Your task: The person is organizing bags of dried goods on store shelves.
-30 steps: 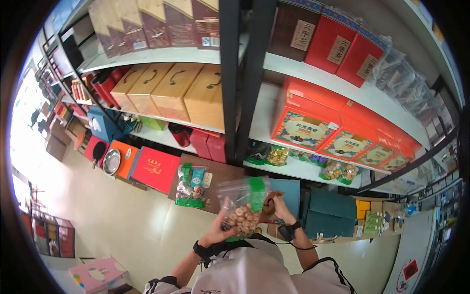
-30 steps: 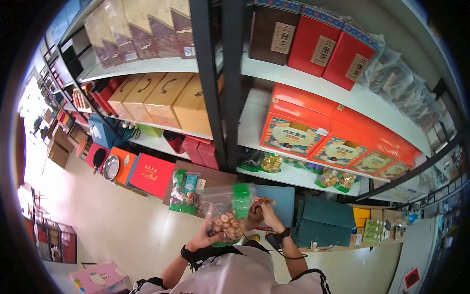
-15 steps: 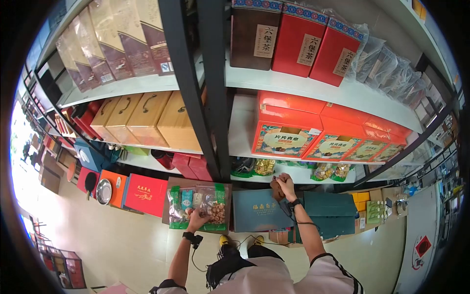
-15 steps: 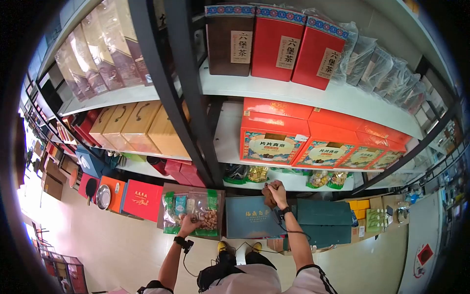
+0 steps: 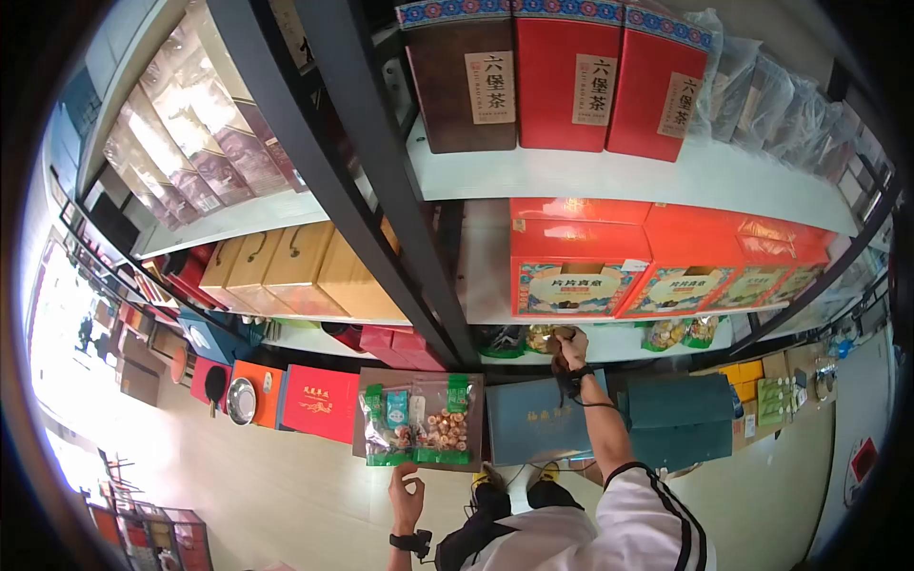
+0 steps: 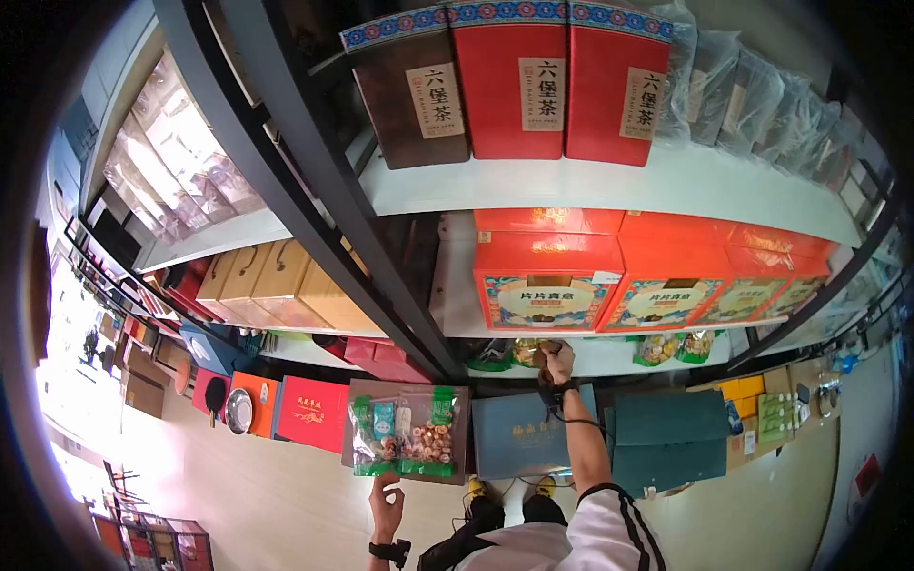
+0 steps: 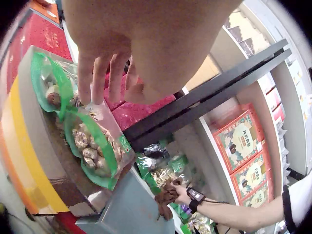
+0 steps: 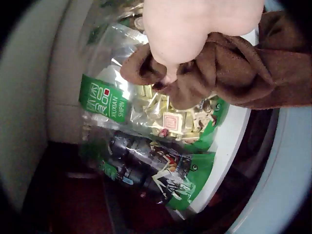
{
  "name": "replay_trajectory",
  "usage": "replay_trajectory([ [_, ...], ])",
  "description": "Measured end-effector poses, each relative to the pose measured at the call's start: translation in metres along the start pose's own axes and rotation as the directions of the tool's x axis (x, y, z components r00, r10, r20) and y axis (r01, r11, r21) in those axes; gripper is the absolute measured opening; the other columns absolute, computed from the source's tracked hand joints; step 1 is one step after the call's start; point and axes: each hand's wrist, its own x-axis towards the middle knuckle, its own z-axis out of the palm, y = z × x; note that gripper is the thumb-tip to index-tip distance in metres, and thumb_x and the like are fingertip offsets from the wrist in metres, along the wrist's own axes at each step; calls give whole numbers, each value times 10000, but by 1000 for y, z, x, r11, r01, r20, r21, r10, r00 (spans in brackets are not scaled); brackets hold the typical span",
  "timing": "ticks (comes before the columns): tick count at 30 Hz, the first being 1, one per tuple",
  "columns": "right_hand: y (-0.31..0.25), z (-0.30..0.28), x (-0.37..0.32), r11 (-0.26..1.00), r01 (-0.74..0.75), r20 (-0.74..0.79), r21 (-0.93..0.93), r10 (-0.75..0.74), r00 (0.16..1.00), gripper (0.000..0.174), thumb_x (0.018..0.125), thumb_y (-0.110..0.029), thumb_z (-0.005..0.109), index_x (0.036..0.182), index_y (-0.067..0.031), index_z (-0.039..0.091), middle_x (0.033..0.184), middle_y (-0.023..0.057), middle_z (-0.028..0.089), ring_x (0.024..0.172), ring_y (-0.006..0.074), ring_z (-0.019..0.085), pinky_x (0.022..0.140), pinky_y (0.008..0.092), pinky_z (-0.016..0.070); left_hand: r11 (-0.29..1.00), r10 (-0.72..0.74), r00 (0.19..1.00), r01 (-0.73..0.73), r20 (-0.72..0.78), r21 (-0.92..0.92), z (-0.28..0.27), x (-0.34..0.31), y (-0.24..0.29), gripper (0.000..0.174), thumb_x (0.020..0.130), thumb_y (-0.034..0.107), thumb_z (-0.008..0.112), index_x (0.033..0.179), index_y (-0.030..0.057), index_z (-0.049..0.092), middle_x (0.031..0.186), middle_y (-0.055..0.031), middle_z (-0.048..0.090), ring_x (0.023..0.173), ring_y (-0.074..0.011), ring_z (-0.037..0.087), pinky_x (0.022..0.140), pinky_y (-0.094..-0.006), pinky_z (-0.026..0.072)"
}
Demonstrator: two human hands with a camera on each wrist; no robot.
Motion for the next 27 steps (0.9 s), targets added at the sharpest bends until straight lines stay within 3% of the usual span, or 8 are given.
replay_trajectory([
  [9,-105,-91,-144,996,90,-51,-6,-90,995,155,850,-48,699,922,87,672,787,140,699,717,232,665,675,367,521,994,52,977,-30,206,-108,14,26,26,279,798,-55,682,1059,10,609,1046,-110,700,985,-206,695,847,-329,555],
  [14,-156,-136,-240,983,-107,334,148,52,941,127,836,-35,714,939,37,695,905,82,725,842,127,658,753,289,518,945,221,890,-95,399,-312,60,42,63,656,811,100,780,1367,19,440,1256,-128,632,1196,-256,592,1034,-377,462],
  [17,-218,-149,-273,984,-116,488,131,38,872,143,828,-24,713,952,39,679,893,81,720,841,125,656,771,281,518,628,334,688,347,644,-697,87,51,90,877,801,116,803,1497,23,277,1437,-116,472,1267,-262,528,1050,-376,443],
  [19,-246,-151,-283,988,-43,568,149,-51,821,149,838,24,673,984,51,660,857,67,700,838,111,641,775,254,509,750,198,520,465,831,-470,82,48,99,836,831,74,752,1505,36,258,1445,-124,452,1274,-261,522,1040,-398,460],
  [22,-270,-165,-287,981,7,533,195,-112,839,148,885,-53,668,1013,18,651,934,72,686,910,138,649,804,279,518,340,92,683,662,725,-667,78,33,121,688,830,30,720,1436,18,394,1313,-144,583,1178,-264,596,1032,-392,464],
  [24,-310,-174,-293,552,-341,390,761,31,920,204,952,-174,630,1103,-39,608,1015,84,661,1014,174,638,879,324,515,341,114,762,573,638,-745,71,28,127,594,859,64,679,1399,6,438,1283,-147,602,1165,-268,606,1013,-399,481],
  [25,-312,-173,-295,555,-344,398,757,25,917,204,952,-174,630,1103,-39,608,1015,84,661,1014,174,638,879,324,515,345,133,831,472,540,-811,66,28,132,509,888,99,639,1361,-5,481,1252,-149,621,1152,-273,616,993,-406,497],
  [27,-312,-171,-297,40,-300,302,953,-184,935,288,1025,-291,495,1242,-106,533,1327,86,530,1180,207,555,976,399,473,122,-71,741,671,668,-731,55,30,144,444,942,223,552,1320,-7,520,1235,-152,633,1135,-302,621,977,-453,499],
])
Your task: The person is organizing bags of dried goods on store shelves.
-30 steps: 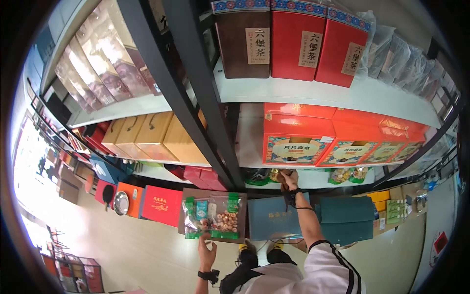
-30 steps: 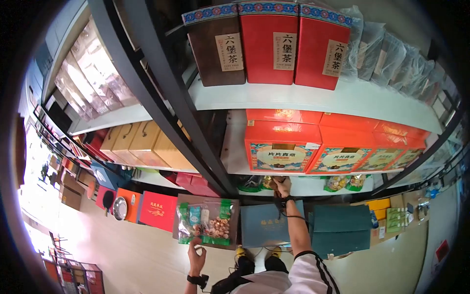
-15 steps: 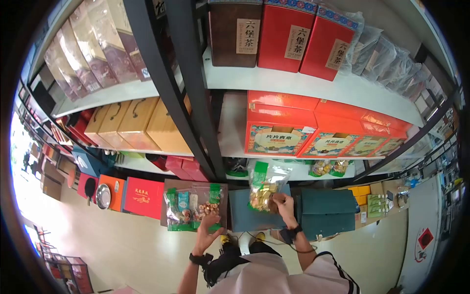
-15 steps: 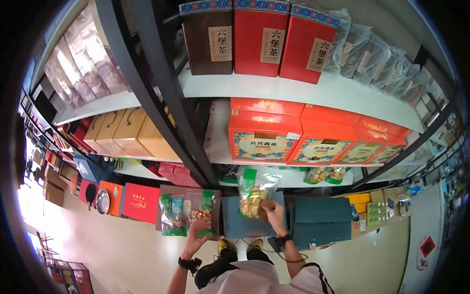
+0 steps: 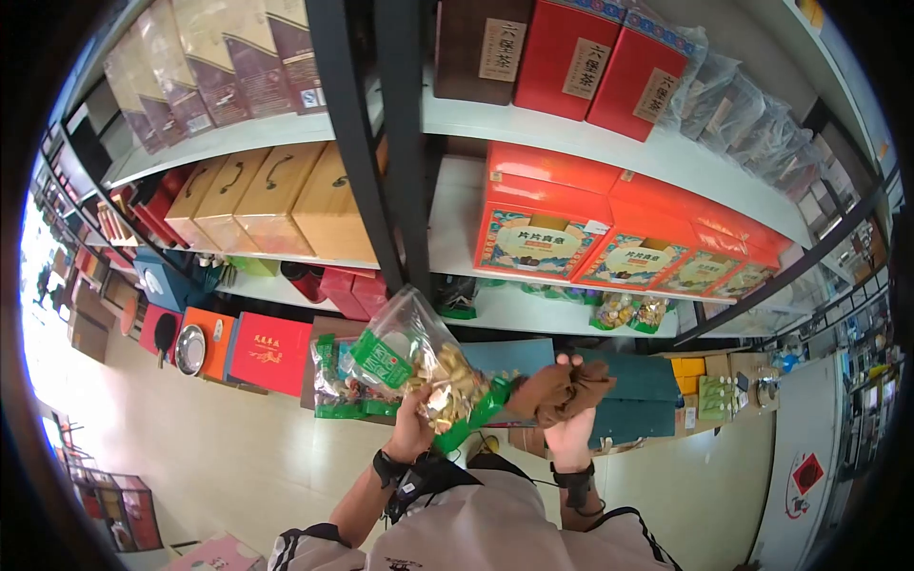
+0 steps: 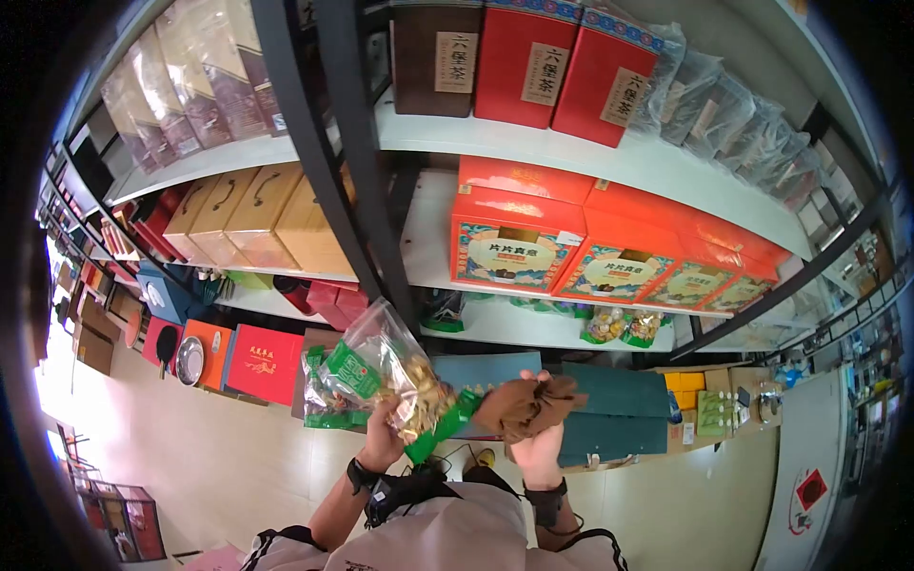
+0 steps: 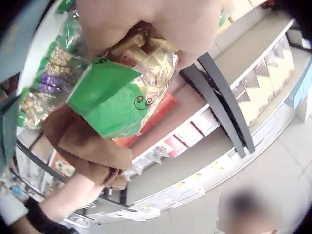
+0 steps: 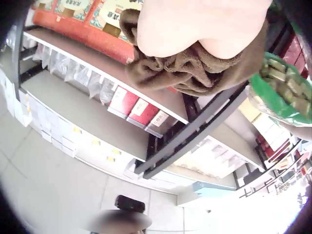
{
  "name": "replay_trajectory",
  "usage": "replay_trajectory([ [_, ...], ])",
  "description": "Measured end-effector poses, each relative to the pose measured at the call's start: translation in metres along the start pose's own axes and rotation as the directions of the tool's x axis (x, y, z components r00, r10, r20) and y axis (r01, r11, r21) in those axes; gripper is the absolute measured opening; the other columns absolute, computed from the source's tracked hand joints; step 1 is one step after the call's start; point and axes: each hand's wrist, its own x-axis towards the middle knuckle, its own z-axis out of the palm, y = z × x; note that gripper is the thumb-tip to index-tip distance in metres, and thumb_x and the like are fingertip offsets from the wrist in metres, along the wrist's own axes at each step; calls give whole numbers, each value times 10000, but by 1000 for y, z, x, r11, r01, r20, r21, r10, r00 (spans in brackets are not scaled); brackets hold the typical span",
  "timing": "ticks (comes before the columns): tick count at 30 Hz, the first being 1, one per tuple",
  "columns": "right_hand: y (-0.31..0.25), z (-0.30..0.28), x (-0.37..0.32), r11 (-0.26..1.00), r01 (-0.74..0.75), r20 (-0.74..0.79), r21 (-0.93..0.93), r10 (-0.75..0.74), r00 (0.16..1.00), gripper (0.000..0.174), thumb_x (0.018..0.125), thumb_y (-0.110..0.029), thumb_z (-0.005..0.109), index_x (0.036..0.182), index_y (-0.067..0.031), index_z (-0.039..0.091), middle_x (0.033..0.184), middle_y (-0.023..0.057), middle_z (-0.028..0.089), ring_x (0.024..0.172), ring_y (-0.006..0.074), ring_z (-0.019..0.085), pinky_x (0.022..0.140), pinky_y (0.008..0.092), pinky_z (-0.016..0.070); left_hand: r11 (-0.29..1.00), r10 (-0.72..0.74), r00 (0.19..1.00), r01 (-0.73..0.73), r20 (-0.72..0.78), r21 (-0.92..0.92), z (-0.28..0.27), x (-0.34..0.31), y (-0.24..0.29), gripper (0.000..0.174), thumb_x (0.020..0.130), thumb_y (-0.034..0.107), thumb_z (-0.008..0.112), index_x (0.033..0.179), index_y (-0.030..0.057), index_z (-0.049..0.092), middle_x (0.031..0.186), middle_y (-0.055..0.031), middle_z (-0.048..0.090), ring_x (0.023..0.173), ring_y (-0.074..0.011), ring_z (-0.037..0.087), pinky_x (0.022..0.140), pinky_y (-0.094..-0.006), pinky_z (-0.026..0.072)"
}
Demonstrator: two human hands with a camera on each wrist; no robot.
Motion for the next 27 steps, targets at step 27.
replay_trajectory([
  [27,72,45,-37,102,658,645,-746,360,674,625,801,-52,647,1413,-48,518,1505,241,406,1433,412,342,1176,528,245,962,212,965,-233,153,141,9,-44,-32,736,982,340,518,1553,20,181,1584,-115,270,1441,-238,316,1181,-400,288],
])
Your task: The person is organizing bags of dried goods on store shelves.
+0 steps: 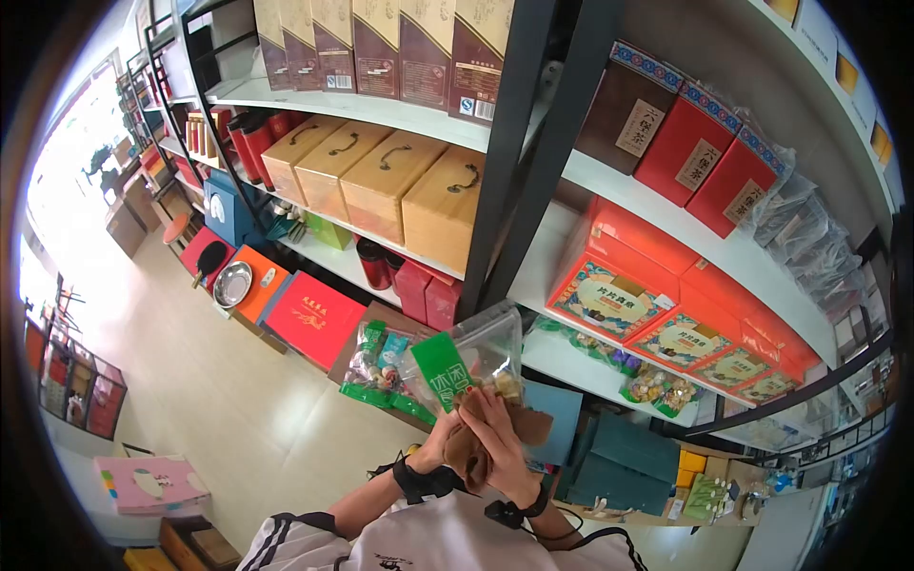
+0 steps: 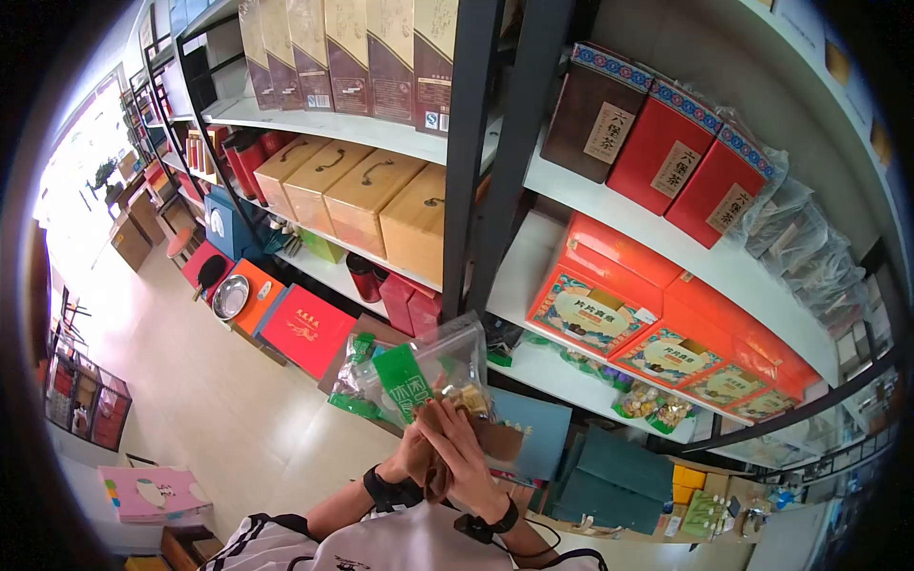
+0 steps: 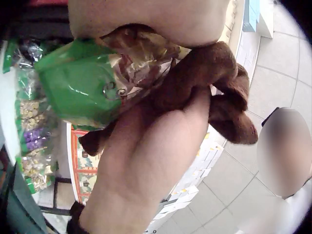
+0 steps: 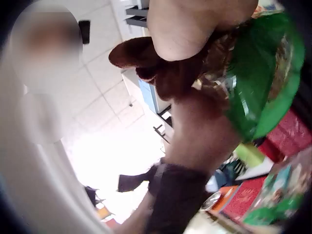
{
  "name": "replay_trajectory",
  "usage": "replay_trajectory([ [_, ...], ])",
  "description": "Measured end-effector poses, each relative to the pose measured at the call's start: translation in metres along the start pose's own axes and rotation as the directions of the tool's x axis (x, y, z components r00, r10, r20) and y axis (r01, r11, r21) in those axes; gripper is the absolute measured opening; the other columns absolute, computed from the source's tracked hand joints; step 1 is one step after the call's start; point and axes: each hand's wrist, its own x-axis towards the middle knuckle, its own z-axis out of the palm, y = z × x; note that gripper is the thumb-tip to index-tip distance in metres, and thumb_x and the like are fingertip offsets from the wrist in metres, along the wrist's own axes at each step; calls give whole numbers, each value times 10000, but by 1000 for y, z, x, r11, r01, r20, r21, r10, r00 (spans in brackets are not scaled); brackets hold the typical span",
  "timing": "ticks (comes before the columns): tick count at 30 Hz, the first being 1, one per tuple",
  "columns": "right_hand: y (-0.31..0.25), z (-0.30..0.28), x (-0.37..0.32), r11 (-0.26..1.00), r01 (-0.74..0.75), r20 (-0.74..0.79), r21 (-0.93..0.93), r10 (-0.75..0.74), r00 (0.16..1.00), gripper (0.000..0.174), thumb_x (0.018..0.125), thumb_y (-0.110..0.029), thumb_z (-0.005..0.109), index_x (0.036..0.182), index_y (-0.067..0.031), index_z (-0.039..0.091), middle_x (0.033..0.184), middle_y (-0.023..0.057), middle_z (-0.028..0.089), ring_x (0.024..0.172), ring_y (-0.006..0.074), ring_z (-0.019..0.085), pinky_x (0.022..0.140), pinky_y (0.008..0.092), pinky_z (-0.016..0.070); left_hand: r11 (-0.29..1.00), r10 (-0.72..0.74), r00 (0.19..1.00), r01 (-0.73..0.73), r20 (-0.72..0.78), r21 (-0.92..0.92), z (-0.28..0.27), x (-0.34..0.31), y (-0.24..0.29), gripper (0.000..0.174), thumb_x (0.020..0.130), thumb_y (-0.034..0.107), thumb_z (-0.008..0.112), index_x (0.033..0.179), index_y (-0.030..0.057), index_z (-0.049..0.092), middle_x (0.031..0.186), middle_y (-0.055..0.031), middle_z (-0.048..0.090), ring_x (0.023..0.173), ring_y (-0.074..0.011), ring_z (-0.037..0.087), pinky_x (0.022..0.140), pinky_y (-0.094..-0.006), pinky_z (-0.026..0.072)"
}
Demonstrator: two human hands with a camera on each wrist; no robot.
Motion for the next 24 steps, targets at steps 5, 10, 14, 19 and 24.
replay_trajectory([
  [5,30,-30,53,947,-236,-206,218,281,937,718,752,5,651,1444,-25,464,1568,221,323,1461,377,298,1173,433,286,947,234,971,-239,51,216,3,2,-4,675,975,235,478,1551,15,203,1601,-110,249,1442,-223,299,1179,-394,274],
  [10,-11,-3,42,990,137,220,12,-136,966,723,738,30,651,1436,-68,491,1542,190,375,1423,370,370,1175,468,294,947,205,972,-168,-113,274,-14,1,-11,642,988,224,474,1538,1,228,1543,-136,346,1403,-249,361,1152,-393,300],
  [14,23,-2,52,983,107,31,-147,-104,994,729,752,16,645,1454,-78,472,1547,172,373,1430,366,360,1188,464,272,781,266,964,-208,-11,588,-28,-1,-2,726,1010,383,478,1557,8,184,1561,-129,320,1402,-251,361,1151,-397,310],
  [19,26,-3,38,964,-112,-40,242,126,991,834,778,-229,729,1500,-15,369,1621,178,210,1515,323,159,1218,462,157,887,297,952,-248,-70,389,-2,3,10,724,1011,374,496,1570,50,169,1594,-117,255,1434,-275,327,1182,-426,292],
  [24,2,14,10,969,-242,-83,-50,238,968,1096,729,-300,837,1553,-1,180,1585,202,267,1491,305,222,1207,433,193,996,63,998,-63,-3,64,18,-5,33,998,878,724,414,1584,83,119,1597,-145,239,1465,-312,271,1196,-449,254],
])
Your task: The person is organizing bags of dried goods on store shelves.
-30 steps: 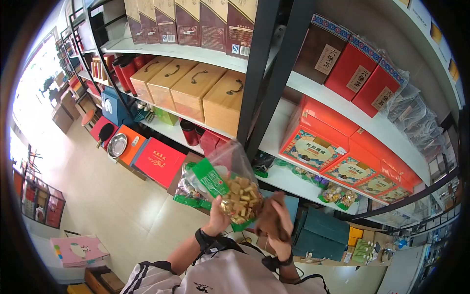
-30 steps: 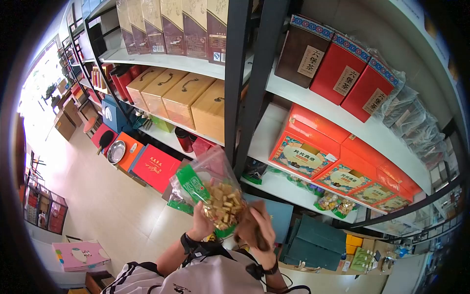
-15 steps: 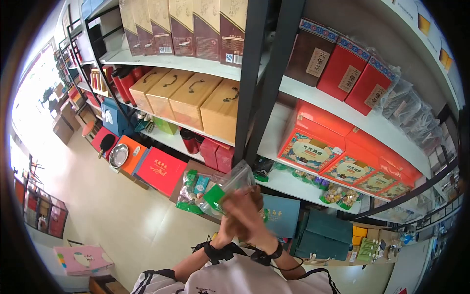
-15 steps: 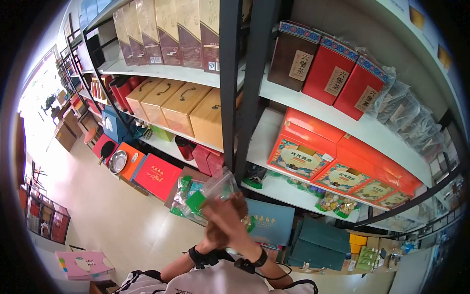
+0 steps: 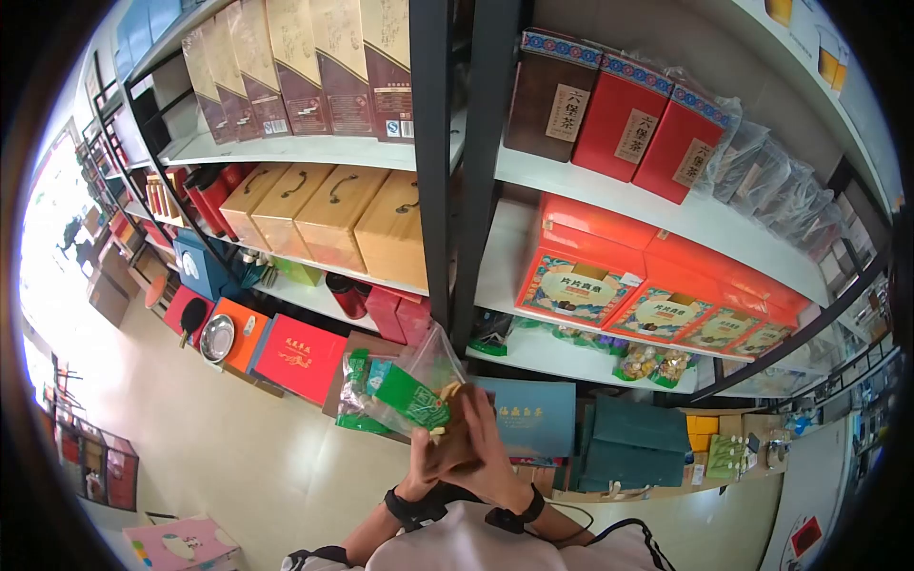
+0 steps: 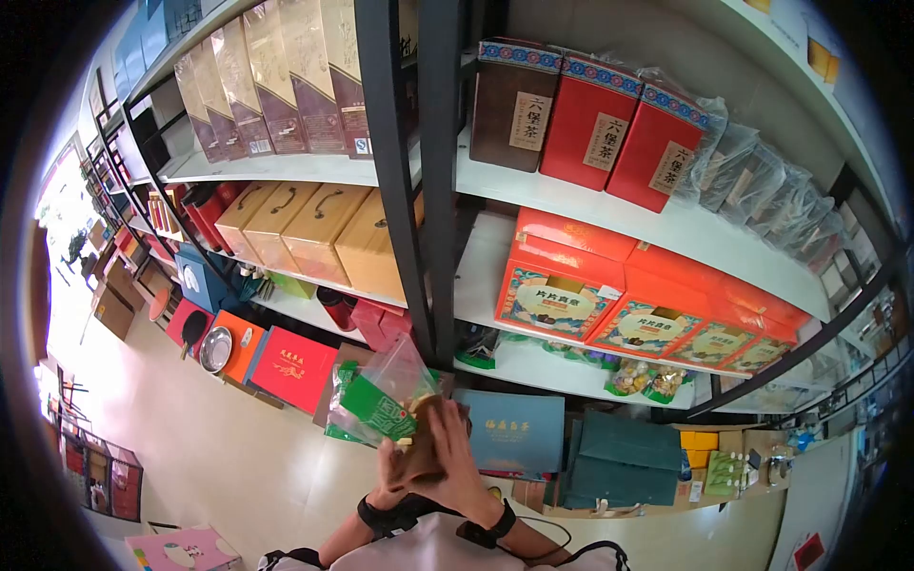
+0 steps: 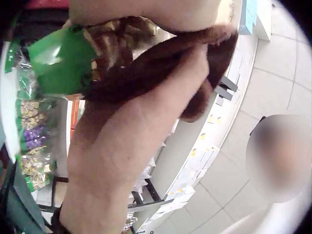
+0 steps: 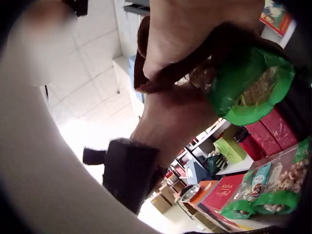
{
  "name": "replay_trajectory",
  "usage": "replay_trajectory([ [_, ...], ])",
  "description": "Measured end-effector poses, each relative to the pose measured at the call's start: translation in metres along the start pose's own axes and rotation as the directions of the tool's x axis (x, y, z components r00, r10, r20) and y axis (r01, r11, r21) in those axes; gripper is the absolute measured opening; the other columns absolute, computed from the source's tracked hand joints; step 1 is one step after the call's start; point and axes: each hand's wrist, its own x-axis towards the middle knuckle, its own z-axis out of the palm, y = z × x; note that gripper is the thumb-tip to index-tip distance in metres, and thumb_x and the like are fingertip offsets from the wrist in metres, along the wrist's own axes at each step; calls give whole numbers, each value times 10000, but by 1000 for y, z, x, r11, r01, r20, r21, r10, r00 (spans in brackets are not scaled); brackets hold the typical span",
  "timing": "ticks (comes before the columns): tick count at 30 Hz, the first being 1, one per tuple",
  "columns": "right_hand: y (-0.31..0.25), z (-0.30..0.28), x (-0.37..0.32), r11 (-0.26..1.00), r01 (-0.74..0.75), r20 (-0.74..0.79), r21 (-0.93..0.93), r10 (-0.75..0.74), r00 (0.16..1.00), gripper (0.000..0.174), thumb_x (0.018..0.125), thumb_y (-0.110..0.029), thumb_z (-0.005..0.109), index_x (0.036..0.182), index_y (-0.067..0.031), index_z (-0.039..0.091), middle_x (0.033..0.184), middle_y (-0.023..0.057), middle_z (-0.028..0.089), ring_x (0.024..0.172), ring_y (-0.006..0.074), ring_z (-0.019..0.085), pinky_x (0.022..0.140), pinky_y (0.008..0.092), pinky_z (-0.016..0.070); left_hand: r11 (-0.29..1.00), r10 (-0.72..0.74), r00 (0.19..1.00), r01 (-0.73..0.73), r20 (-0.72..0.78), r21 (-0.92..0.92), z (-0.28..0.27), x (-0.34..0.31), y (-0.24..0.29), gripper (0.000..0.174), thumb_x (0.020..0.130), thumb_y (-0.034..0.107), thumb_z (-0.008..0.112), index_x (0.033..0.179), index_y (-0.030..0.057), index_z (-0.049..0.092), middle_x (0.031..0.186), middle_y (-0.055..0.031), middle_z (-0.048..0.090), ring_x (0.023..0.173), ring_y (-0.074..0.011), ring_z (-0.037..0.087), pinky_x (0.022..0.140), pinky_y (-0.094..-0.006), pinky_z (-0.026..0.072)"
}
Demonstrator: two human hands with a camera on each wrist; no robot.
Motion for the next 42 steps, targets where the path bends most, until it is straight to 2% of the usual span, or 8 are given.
replay_trajectory([
  [8,101,2,-63,649,-454,44,611,544,838,569,889,-74,710,1384,17,444,1291,121,580,1141,204,605,941,338,536,448,140,926,-375,350,811,11,8,27,850,935,504,542,1550,11,222,1580,-188,285,1469,-267,262,1179,-410,233],
  [14,131,-10,-80,54,-362,202,930,750,630,268,962,-85,618,1218,-6,612,1242,91,624,1140,199,601,924,360,526,858,-17,992,-50,125,511,-63,56,-15,759,917,470,594,1491,34,354,1462,-167,477,1333,-291,472,1116,-424,355],
  [17,133,-1,-86,112,-406,215,907,705,675,267,959,-87,628,1206,13,616,1227,84,639,1122,185,609,918,330,506,850,-474,880,462,14,-255,-98,43,-60,771,944,585,497,1480,48,367,1416,-165,518,1246,-302,560,1062,-457,453],
  [19,142,6,-85,650,-437,-50,622,590,806,269,970,-117,624,1208,9,630,1161,60,660,1047,149,628,888,309,518,930,-367,927,363,-78,-65,-90,32,-74,691,949,523,506,1446,51,419,1357,-155,571,1149,-302,624,1005,-463,507],
  [27,125,-12,-108,858,-338,-490,386,501,713,317,1000,-154,568,1229,59,625,1230,109,637,1098,202,613,960,316,479,747,-511,859,443,-4,-495,-83,37,-64,638,916,497,540,1335,17,538,1224,-171,651,1037,-320,665,956,-448,525],
  [35,25,-75,-64,246,-79,-84,966,586,806,420,994,-199,563,1343,29,507,1354,162,563,1228,279,571,1029,455,478,763,-449,894,388,8,-517,-58,18,-76,714,931,565,487,1397,24,492,1298,-193,610,1113,-328,640,1002,-467,496],
  [38,30,-30,-65,986,-166,141,30,161,977,583,888,-172,690,1438,-103,510,1535,175,387,1418,389,349,1186,573,132,747,-577,815,498,-58,-440,-66,13,-92,688,960,537,459,1441,45,445,1373,-173,561,1208,-321,587,1062,-462,449],
  [42,38,-14,-45,969,-73,131,-237,106,986,664,839,-171,730,1461,-163,498,1566,186,320,1459,369,279,1196,557,92,841,-431,899,432,79,-325,-48,18,-77,699,992,480,455,1542,83,286,1521,-128,408,1358,-279,452,1139,-413,362],
])
